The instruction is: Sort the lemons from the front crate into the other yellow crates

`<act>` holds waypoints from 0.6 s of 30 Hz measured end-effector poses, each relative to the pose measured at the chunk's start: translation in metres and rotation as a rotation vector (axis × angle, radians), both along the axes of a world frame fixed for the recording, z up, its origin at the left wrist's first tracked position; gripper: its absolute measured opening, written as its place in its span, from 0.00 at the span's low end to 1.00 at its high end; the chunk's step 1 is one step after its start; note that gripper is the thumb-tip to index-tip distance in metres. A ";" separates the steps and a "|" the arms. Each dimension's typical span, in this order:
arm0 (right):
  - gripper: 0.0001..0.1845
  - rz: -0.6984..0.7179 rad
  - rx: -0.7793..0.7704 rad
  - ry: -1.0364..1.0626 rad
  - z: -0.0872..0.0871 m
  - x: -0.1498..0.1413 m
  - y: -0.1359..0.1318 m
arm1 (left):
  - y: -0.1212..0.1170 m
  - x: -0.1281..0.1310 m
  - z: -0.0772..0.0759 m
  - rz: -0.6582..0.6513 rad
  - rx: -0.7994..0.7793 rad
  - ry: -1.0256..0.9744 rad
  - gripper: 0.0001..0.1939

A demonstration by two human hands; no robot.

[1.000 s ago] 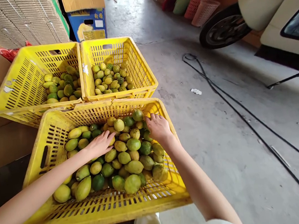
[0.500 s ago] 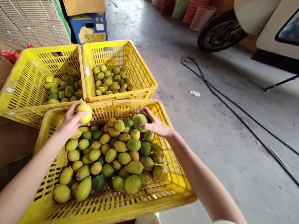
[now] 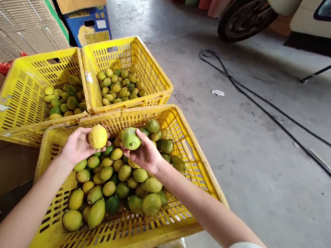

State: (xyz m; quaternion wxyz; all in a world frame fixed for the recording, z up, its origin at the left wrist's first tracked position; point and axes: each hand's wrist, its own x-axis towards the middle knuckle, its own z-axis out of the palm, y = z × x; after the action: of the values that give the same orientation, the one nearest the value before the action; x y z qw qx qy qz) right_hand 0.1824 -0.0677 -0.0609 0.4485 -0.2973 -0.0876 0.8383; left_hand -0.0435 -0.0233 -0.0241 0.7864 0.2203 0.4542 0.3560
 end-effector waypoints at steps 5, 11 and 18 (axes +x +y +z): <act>0.18 -0.051 -0.062 -0.006 -0.005 0.011 -0.003 | -0.015 0.016 -0.011 -0.137 0.060 -0.026 0.14; 0.23 -0.051 -0.005 0.022 0.005 0.007 -0.005 | -0.016 0.021 -0.009 -0.018 0.025 -0.028 0.12; 0.25 -0.025 0.113 -0.274 -0.002 0.008 -0.007 | -0.012 0.014 -0.009 -0.012 0.116 0.023 0.15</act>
State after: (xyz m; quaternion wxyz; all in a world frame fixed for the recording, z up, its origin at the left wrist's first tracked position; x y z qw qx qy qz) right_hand 0.1908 -0.0752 -0.0632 0.4588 -0.3842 -0.1915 0.7779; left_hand -0.0297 -0.0351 -0.0332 0.7691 0.2725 0.4405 0.3743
